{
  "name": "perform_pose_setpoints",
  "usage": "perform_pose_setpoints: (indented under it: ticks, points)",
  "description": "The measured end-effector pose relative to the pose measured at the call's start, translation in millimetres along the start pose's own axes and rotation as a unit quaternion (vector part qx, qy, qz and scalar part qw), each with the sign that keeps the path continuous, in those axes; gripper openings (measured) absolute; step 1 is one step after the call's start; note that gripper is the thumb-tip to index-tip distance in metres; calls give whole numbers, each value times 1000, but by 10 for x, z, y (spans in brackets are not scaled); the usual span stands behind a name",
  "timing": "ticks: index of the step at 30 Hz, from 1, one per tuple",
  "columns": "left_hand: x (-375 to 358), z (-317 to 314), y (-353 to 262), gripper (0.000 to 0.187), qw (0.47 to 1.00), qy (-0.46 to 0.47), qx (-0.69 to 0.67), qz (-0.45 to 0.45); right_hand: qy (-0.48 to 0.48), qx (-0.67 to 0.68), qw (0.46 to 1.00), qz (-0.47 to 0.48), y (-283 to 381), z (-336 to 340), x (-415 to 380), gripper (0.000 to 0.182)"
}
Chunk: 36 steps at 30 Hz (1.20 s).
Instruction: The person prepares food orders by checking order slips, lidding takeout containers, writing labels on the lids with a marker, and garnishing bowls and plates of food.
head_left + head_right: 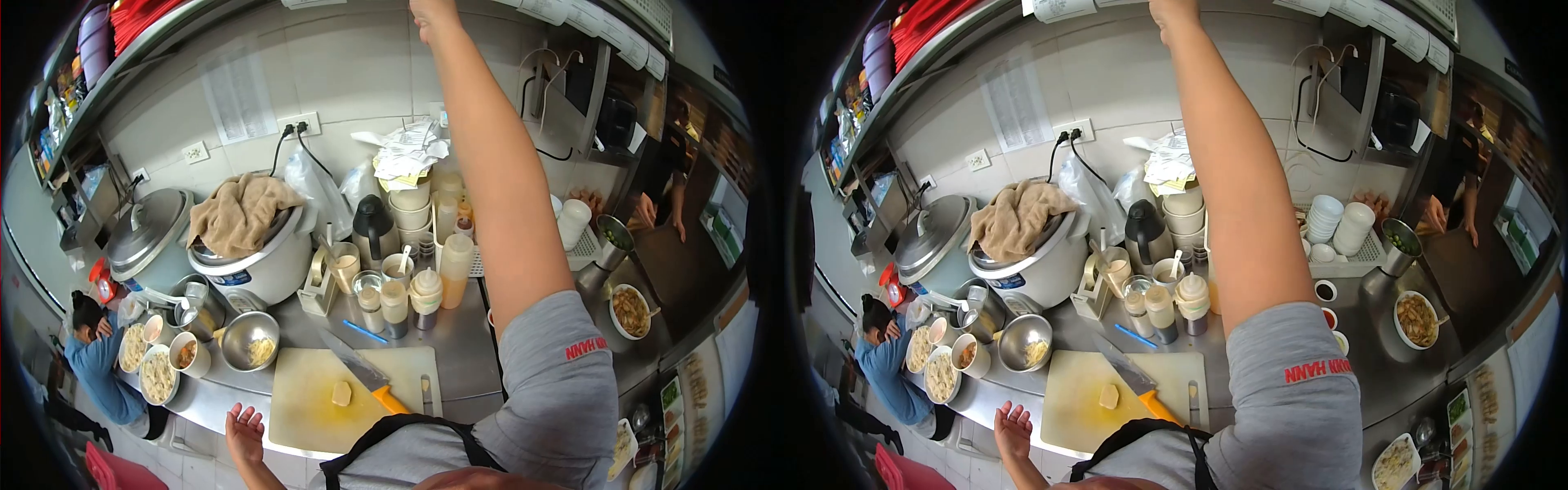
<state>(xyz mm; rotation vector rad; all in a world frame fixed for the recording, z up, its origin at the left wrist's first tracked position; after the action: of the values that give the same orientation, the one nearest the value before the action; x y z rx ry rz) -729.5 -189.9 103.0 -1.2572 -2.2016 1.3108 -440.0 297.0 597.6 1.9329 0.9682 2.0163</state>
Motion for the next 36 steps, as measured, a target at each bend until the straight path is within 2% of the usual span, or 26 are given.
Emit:
perform_pose_setpoints:
  ticks: [1,7,10,13,22,26,27,30,33,35,36]
  points:
    - [-9,35,5,30,1000,-3,0,0,-4,12,1000,-4,9,-32,15,28]
    - [-55,194,28,31,999,-30,-11,-8,-44,-15,999,1,166,-98,-29,17]
    - [-44,179,29,31,1000,-26,-14,-7,-33,40,999,17,124,-48,-27,16]
    - [-17,153,33,30,1000,-17,-16,-3,-62,60,996,7,119,34,-103,14]
    - [63,181,38,30,1000,8,-17,0,-77,50,995,-44,263,392,-355,10]
    - [50,200,27,30,1000,-3,-17,1,-95,65,993,-26,268,535,-111,7]
    - [51,216,32,30,1000,-4,-17,1,-116,59,990,-47,287,535,-107,13]
    - [47,277,56,30,1000,-9,-22,0,-81,236,964,-89,216,403,-266,28]
    - [51,291,69,30,1000,-12,-25,2,-64,246,940,-227,-1,-50,-513,44]
    - [47,298,57,31,1000,-16,-22,6,37,66,980,-182,-60,-344,-466,46]
    - [46,309,50,31,1000,-20,-22,2,49,11,990,-129,-120,-446,-358,43]
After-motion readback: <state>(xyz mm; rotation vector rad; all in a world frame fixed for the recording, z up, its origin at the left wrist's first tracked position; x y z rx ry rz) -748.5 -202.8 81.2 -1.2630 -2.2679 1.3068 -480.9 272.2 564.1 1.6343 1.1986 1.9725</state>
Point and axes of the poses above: each hand's wrist, its own x-axis towards the middle knuckle, its own z-axis out of the back of the hand, y = z × x, the point moved 5 cm from there along x, towards the middle knuckle, and after that the axes turned 15 degrees about y, right-handed, at the moved point
